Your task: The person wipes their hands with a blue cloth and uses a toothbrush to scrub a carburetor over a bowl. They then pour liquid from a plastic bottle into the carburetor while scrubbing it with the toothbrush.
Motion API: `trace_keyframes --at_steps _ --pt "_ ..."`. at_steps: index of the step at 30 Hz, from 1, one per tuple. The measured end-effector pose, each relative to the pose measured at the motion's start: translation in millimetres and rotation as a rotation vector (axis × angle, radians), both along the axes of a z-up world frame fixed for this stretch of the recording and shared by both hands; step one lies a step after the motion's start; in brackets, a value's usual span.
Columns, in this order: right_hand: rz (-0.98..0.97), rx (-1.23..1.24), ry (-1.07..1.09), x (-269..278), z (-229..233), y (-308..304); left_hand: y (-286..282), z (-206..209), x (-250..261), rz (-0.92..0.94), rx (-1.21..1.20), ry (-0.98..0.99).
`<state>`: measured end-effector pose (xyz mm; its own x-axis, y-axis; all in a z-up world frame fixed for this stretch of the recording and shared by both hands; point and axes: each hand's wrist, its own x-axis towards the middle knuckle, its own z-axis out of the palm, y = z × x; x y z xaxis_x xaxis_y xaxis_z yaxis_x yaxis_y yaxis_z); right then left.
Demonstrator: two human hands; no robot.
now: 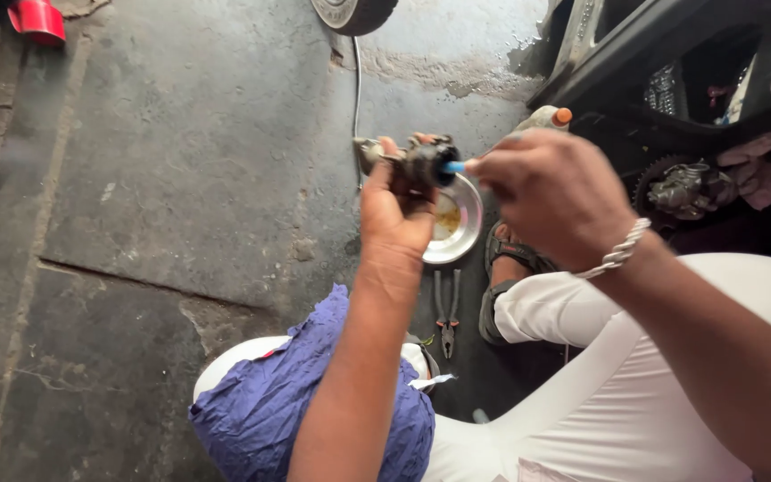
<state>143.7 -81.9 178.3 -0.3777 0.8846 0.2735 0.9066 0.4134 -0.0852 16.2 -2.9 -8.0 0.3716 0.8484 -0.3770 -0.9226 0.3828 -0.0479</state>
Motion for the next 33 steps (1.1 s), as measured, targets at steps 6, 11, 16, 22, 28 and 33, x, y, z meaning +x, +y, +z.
trace_keyframes --at_steps 6,11,16,22,28,33 --pt "-0.069 0.033 -0.042 -5 -11 1 0 -38 21 0.043 -0.114 0.15" --pt "-0.097 -0.117 -0.012 -2 1 5 9 -35 4 0.118 -0.23 0.184" --pt "-0.286 -0.507 0.356 7 -18 16 -10 -7 14 -0.004 0.049 -0.005" --pt "-0.447 -0.814 1.311 33 -35 22 -13 31 -5 0.174 0.296 -0.03" --pt "-0.212 -0.487 1.125 27 -28 16 -3 26 -17 0.199 0.331 -0.124" --pt "-0.052 -0.13 0.423 4 -6 9 -8 15 -1 0.137 0.177 -0.03"
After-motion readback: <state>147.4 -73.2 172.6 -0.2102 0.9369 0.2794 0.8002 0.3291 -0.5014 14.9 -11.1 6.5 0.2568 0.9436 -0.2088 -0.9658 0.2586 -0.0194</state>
